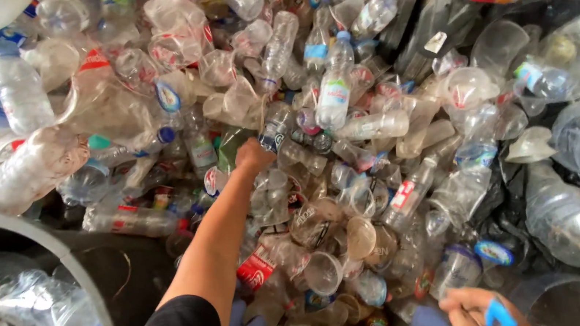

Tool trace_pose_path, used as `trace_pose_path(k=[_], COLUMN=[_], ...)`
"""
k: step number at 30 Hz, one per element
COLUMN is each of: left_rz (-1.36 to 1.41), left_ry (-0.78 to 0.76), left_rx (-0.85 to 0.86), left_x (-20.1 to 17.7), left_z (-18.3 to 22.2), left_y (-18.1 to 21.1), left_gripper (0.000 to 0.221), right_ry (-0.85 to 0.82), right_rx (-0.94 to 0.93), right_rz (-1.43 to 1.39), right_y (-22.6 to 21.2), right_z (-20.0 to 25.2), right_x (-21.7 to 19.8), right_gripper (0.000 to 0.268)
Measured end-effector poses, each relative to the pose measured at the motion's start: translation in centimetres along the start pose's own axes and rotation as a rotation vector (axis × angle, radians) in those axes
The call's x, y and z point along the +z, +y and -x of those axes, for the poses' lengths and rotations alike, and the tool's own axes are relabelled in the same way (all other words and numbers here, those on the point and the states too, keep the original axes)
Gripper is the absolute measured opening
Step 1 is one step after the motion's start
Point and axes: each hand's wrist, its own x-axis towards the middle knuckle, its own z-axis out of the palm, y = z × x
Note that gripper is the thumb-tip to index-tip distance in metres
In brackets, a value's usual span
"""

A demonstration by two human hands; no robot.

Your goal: Removing labels from plastic bottles using a utility knife and sorting them into bins for recycling.

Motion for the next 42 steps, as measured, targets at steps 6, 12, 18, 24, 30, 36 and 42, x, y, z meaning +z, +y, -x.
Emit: trace_pose_path(k=[6, 12, 18, 24, 30, 36, 42], left_rz=[0.288, 0.355, 0.159, -0.122, -0.067, 0.189, 0.417], left_ry=[-0.106, -0.314, -0.201, 0.341, -0.185, -1.205, -1.428], left_rx=[0.173, 0.497, 0.814, 1.418, 1.529, 1.191, 1.075], left_x=[0.4, -8.8, -9.6, -6.6, -4.3, -2.6, 4.1], left_z=[4.4, 24.2, 41.5, 51.7, 60.4, 68.1, 74.0], left_y=[3.3, 17.0, 21.1, 22.7, 25.2, 29.6, 31.5], left_gripper=[0.064, 0.081, 0.076, 0.084, 0.08, 0.084, 0.078], right_ry=[0.078, 0.24, 0.522, 0.747, 0.665, 0.467, 0.772], right_rx=[-0.274, -0.134, -0.226, -0.176, -0.414, -0.59, -0.23], right_rz=[0.344, 0.095, -0.197, 0.25, 0.268, -0.032, -0.061], right_y=[-6.4, -6.1, -5.3, 0.5, 3.1, 6.2, 15.7], right_z=[0.8, -2.9, 0.7, 10.2, 23.5, 30.8, 31.2], right_x=[4.5, 3.1, -6.6, -14.7, -23.0, -32.6, -37.5], right_gripper=[0.025, 0.029, 0.032, 0.033, 0.013, 0.031, 0.03])
